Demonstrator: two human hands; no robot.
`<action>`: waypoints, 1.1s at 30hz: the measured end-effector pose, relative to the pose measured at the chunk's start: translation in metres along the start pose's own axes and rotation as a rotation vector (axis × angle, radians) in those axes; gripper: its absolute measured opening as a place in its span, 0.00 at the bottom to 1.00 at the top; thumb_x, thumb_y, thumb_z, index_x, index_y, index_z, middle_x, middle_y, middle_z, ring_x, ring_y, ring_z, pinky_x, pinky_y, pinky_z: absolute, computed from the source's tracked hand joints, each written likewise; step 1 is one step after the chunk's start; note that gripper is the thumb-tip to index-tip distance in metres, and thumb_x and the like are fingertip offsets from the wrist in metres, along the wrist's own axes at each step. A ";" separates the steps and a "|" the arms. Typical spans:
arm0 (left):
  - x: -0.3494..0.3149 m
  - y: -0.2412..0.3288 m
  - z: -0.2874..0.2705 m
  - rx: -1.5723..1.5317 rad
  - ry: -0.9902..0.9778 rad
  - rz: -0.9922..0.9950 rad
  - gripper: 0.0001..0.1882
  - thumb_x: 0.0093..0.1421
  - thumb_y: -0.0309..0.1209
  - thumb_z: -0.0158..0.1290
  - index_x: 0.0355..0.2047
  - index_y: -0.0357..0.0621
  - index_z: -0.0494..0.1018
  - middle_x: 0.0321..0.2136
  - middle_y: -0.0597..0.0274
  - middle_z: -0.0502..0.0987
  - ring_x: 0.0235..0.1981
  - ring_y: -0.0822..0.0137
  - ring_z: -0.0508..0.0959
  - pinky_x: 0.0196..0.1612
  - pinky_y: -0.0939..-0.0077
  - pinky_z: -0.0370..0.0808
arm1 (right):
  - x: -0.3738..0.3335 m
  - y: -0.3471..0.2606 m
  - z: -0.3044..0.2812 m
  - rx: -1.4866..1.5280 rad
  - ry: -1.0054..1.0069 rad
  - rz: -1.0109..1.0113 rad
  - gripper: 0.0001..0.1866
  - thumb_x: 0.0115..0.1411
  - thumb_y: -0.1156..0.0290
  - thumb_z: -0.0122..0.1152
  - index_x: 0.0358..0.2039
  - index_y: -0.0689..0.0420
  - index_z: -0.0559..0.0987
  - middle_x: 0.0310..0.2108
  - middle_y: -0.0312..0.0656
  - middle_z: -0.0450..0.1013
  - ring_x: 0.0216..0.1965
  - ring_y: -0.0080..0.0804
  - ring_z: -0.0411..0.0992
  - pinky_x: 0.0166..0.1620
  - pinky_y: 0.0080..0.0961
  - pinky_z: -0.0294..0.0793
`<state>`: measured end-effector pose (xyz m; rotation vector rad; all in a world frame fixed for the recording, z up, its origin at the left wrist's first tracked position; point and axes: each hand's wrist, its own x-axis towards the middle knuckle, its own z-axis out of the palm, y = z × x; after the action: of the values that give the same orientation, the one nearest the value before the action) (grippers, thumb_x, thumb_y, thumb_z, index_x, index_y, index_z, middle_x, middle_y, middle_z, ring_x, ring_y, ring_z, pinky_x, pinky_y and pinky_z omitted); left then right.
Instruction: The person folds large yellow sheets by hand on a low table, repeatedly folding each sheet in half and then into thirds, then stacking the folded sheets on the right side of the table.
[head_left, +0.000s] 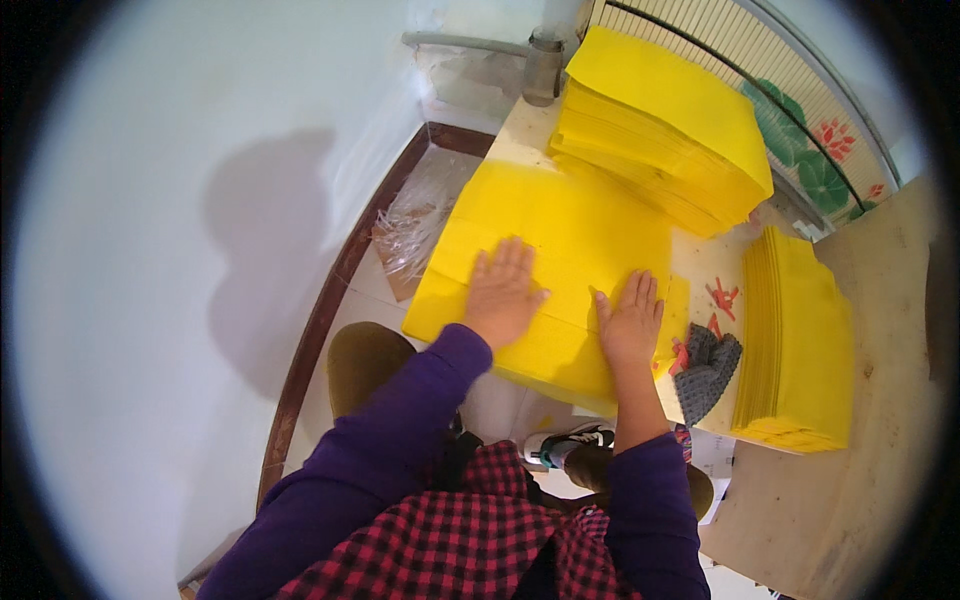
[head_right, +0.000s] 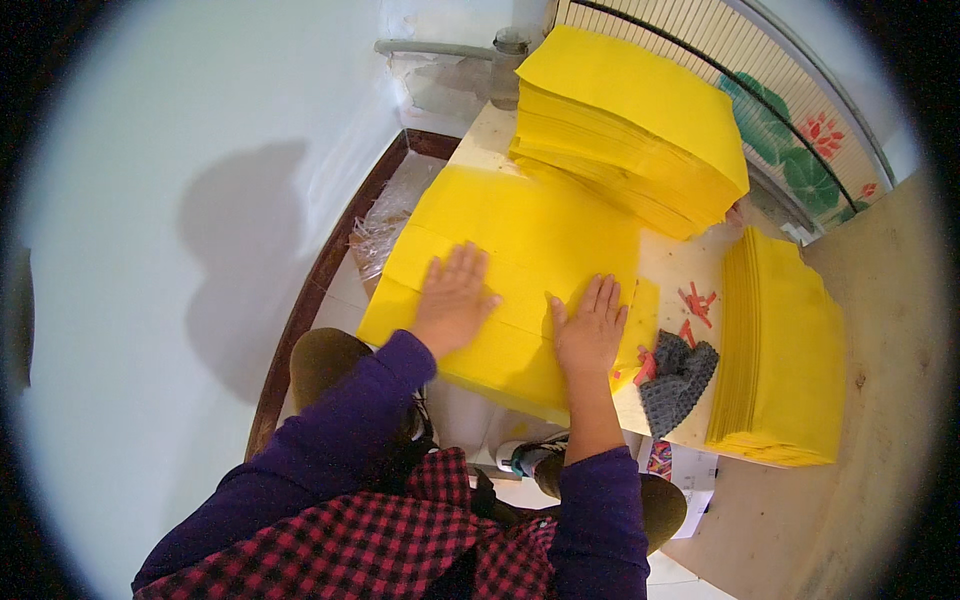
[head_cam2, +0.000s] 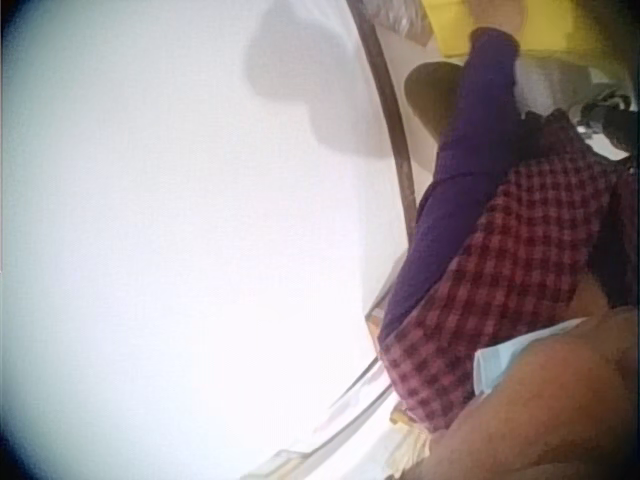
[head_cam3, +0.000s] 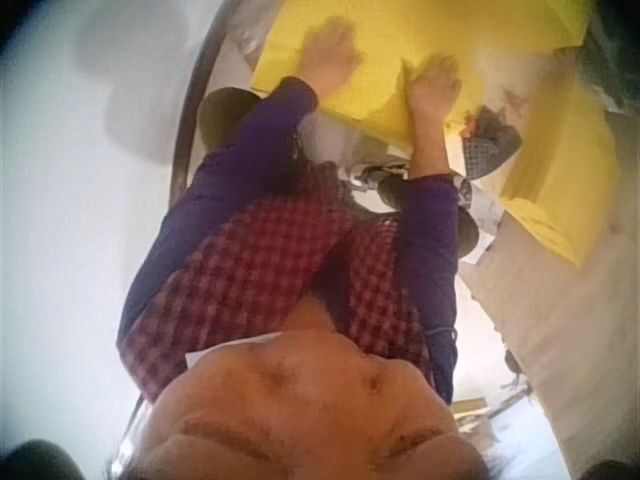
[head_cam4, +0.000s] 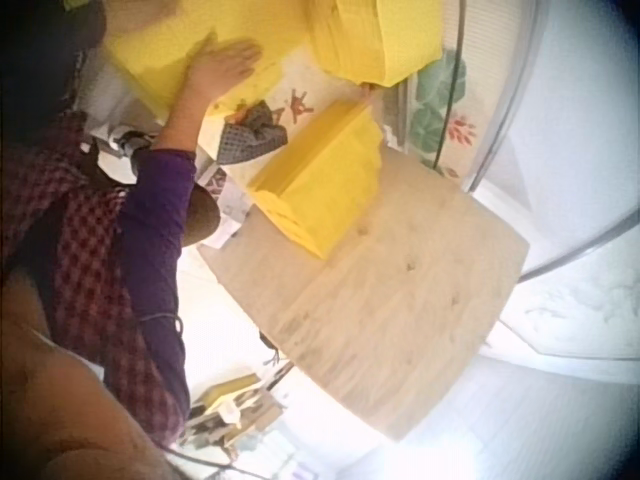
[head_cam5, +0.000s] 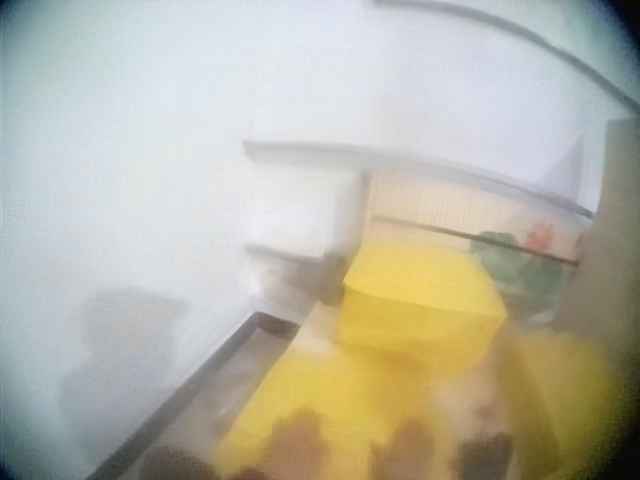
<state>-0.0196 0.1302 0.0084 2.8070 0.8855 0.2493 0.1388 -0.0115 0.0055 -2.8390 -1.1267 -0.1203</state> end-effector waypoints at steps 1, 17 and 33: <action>-0.002 -0.017 -0.003 0.019 -0.019 -0.051 0.36 0.67 0.48 0.38 0.67 0.38 0.47 0.68 0.48 0.47 0.70 0.55 0.47 0.69 0.52 0.40 | 0.000 0.000 0.000 0.004 0.027 -0.004 0.42 0.64 0.42 0.40 0.66 0.64 0.52 0.69 0.52 0.46 0.70 0.44 0.43 0.69 0.43 0.41; -0.022 -0.082 -0.044 0.069 0.043 -0.212 0.34 0.68 0.46 0.36 0.67 0.39 0.46 0.69 0.52 0.47 0.70 0.57 0.43 0.69 0.57 0.38 | 0.002 -0.002 -0.014 0.069 -0.030 -0.014 0.42 0.64 0.42 0.40 0.66 0.63 0.52 0.69 0.52 0.46 0.70 0.42 0.42 0.69 0.44 0.39; 0.001 -0.020 -0.005 0.005 -0.008 0.021 0.33 0.66 0.45 0.41 0.66 0.42 0.52 0.67 0.54 0.52 0.69 0.58 0.50 0.68 0.55 0.41 | -0.022 -0.018 -0.007 0.108 -0.121 -0.104 0.41 0.65 0.42 0.37 0.68 0.59 0.50 0.70 0.45 0.43 0.71 0.37 0.38 0.70 0.39 0.37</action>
<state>-0.0305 0.1478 0.0084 2.8207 0.8568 0.2392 0.1102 -0.0141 0.0113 -2.7252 -1.2637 0.1041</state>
